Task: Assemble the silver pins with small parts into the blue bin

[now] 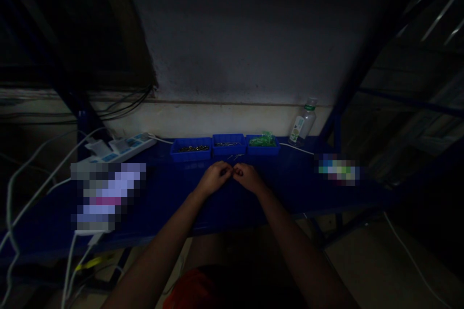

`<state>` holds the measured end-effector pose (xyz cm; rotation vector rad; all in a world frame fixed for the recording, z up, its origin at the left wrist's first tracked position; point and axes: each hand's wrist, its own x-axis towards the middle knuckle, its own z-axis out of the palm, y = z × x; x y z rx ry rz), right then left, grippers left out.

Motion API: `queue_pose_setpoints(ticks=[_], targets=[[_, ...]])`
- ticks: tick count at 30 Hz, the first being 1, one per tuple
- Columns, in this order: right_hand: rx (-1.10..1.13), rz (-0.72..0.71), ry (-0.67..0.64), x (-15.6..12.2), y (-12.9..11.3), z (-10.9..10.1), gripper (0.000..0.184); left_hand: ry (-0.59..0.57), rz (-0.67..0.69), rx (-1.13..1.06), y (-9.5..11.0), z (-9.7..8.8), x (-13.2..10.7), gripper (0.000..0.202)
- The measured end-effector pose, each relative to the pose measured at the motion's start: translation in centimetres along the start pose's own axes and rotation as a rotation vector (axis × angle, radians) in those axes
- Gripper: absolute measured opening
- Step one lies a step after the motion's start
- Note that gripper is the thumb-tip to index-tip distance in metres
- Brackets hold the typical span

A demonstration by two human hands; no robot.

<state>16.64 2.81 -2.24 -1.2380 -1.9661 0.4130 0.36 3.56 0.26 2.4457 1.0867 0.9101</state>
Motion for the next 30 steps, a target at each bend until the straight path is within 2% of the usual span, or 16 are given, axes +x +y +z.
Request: queue_pose_setpoints(ticks=[3,6,10,18,24,30], targets=[[0.032,0.006,0.020,0.0,-0.1,-0.1,0.006,0.031,0.002,0.014,0.1,-0.1,0.0,0.014],[0.131,0.040,0.097,0.1,-0.2,-0.3,0.009,0.068,-0.007,-0.022,0.1,-0.1,0.0,0.015],[0.264,0.069,0.172,0.4,-0.2,-0.4,0.013,0.019,-0.017,-0.073,-0.1,0.1,0.1,0.018],[0.388,0.033,0.052,0.2,-0.7,0.0,0.016,-0.091,0.009,-0.073,-1.0,0.8,0.1,0.020],[0.421,0.058,0.038,0.4,-0.1,0.4,0.019,-0.082,0.019,-0.079,-1.4,0.8,0.2,0.019],[0.368,0.066,0.061,0.3,-0.4,0.2,0.022,-0.054,-0.017,-0.136,-0.7,0.5,0.2,0.018]])
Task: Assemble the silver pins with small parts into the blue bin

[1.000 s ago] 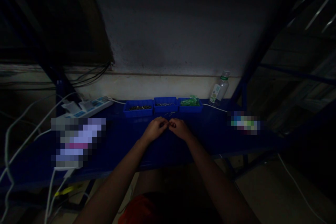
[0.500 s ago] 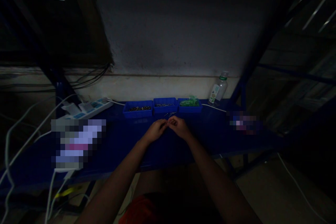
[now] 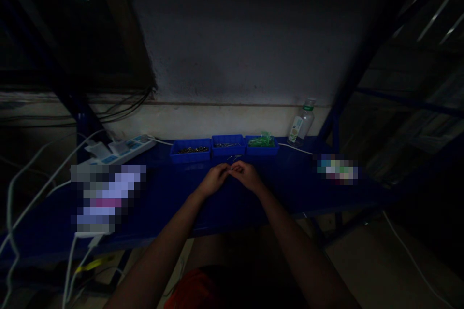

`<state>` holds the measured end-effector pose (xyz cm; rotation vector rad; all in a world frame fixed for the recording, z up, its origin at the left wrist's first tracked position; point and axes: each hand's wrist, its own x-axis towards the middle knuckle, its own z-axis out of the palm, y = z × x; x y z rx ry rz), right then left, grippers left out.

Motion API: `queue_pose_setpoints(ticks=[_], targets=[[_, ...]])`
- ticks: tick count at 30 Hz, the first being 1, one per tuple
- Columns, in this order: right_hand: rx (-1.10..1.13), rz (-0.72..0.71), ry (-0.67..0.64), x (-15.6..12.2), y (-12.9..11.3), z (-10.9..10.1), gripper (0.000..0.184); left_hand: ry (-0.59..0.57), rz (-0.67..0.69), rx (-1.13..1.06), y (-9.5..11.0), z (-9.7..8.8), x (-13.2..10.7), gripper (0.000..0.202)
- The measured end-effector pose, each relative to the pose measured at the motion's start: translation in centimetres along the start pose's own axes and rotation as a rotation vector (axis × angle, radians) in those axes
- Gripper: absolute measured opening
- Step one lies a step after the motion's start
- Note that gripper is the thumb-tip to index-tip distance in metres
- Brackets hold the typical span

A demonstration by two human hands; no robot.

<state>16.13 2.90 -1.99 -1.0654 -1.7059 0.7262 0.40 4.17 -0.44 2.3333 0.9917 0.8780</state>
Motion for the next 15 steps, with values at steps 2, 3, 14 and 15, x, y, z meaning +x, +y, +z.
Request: queue_pose_setpoints(ticks=[2,3,14,15], targets=[[-0.041,0.000,0.026,0.0,-0.3,-0.1,0.022,0.016,-0.012,-0.029,0.3,-0.1,0.0,0.019],[-0.062,-0.002,0.050,0.0,-0.4,-0.2,0.021,0.027,-0.020,-0.037,0.4,-0.2,-0.1,0.020],[-0.182,-0.052,-0.032,0.0,0.6,-0.2,0.014,0.168,0.025,-0.014,1.0,-0.5,-0.1,0.022],[-0.221,-0.076,-0.048,0.0,0.6,-0.2,0.013,0.158,0.034,-0.011,1.1,-0.4,-0.1,0.022]])
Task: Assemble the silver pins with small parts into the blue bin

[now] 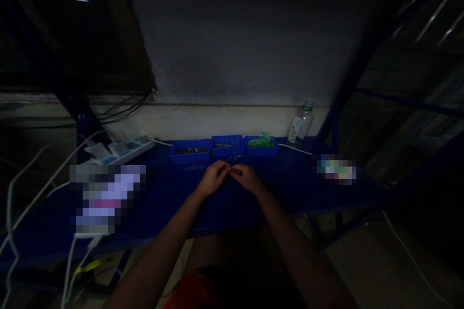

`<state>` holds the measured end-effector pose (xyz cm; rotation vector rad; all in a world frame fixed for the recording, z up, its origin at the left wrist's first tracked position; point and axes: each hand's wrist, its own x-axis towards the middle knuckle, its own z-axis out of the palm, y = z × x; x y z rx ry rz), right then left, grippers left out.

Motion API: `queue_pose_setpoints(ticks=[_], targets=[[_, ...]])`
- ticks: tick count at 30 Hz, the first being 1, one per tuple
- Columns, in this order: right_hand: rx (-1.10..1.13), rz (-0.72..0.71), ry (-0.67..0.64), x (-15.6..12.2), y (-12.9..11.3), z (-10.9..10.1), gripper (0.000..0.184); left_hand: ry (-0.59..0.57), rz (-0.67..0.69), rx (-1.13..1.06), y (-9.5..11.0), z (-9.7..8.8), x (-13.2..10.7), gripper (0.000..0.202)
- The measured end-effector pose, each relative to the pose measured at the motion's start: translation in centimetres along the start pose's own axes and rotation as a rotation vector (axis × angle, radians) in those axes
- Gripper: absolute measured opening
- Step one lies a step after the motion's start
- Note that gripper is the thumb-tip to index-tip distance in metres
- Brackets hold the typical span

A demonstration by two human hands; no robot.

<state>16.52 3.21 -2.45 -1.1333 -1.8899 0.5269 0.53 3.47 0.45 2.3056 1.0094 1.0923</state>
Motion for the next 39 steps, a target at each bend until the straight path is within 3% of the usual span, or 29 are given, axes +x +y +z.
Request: queue_pose_setpoints(ticks=[4,10,13,19,22,26,30,34,37,39], targets=[[-0.071,-0.021,-0.001,0.0,-0.1,0.0,0.013,0.006,-0.008,0.021,0.1,-0.1,0.0,0.022],[0.051,0.046,0.110,0.3,0.1,-0.2,0.017,0.021,-0.037,0.042,-0.5,-0.3,0.2,0.022],[0.097,0.051,0.148,0.3,-0.3,-0.3,0.017,-0.042,-0.053,0.040,-0.9,-0.1,0.1,0.023],[0.150,0.007,0.091,0.1,-1.0,-0.2,0.016,-0.172,-0.050,0.040,-1.3,0.3,0.0,0.025],[0.156,0.029,0.084,0.2,-0.7,-0.1,0.019,-0.140,-0.048,0.027,-1.3,0.4,-0.1,0.024],[0.092,0.138,0.144,0.3,0.3,-0.2,0.025,-0.013,-0.081,0.104,-1.2,0.1,0.1,0.023],[-0.022,0.246,0.269,0.5,1.5,0.0,0.021,0.144,-0.181,0.377,-0.9,-1.5,2.2,0.022],[-0.044,0.235,0.236,0.5,1.8,0.2,0.018,0.183,-0.277,0.583,-0.8,-3.0,6.2,0.026],[-0.037,0.243,0.215,0.4,1.6,0.1,0.017,0.150,-0.340,0.682,-0.7,-2.6,8.3,0.029],[-0.037,0.246,0.220,0.4,1.5,0.0,0.016,0.105,-0.318,0.714,-0.5,-1.6,8.5,0.032]])
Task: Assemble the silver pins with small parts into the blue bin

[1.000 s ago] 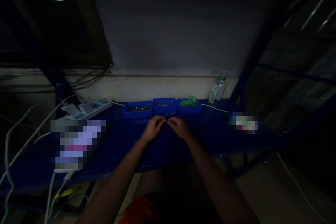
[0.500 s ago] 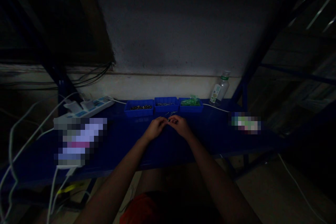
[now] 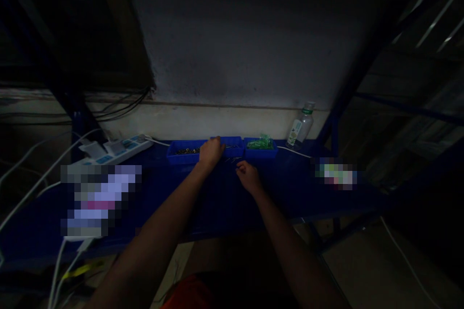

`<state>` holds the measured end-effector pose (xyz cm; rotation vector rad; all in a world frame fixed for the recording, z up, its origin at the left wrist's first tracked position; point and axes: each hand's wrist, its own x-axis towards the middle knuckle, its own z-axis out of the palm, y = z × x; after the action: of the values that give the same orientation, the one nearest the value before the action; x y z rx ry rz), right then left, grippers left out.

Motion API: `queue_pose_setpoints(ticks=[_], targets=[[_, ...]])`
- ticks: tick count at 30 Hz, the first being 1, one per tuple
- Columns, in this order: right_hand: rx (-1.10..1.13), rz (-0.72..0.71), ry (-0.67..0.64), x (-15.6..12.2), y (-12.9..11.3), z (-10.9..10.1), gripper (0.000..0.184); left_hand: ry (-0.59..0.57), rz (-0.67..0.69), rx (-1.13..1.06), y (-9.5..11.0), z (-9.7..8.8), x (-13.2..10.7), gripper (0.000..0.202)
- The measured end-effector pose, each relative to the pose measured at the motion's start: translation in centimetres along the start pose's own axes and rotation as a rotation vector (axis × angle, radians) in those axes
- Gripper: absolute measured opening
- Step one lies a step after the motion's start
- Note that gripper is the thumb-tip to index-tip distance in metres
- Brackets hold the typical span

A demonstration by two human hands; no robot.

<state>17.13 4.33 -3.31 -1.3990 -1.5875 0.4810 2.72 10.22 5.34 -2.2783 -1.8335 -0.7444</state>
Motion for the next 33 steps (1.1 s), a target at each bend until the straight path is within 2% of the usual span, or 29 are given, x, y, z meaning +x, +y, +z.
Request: queue_pose_setpoints(ticks=[4,8,16,21,25,28,33], targets=[[-0.010,-0.011,-0.005,0.0,-0.1,-0.1,0.015,-0.058,0.128,-0.001,1.0,1.9,-2.5,0.035],[-0.008,-0.016,-0.023,0.0,0.0,0.0,0.015,-0.152,0.108,0.052,0.8,3.5,-4.2,0.033],[-0.042,-0.007,-0.063,-0.2,-0.2,-0.1,0.012,-0.258,0.039,0.105,0.4,4.3,-3.4,0.031],[-0.064,0.004,-0.070,-0.3,-0.6,-0.3,0.012,-0.247,-0.035,0.073,0.5,4.6,-3.3,0.028],[-0.057,-0.003,-0.072,-0.3,-0.6,-0.3,0.013,-0.233,-0.031,0.046,0.0,4.1,-3.3,0.027],[-0.052,-0.016,-0.066,-0.3,-0.4,-0.2,0.014,-0.173,0.009,-0.055,-0.8,3.4,-4.1,0.027],[-0.025,-0.029,-0.080,-0.3,-0.4,0.0,0.024,-0.141,0.232,-0.457,-1.5,3.0,-7.1,0.021]])
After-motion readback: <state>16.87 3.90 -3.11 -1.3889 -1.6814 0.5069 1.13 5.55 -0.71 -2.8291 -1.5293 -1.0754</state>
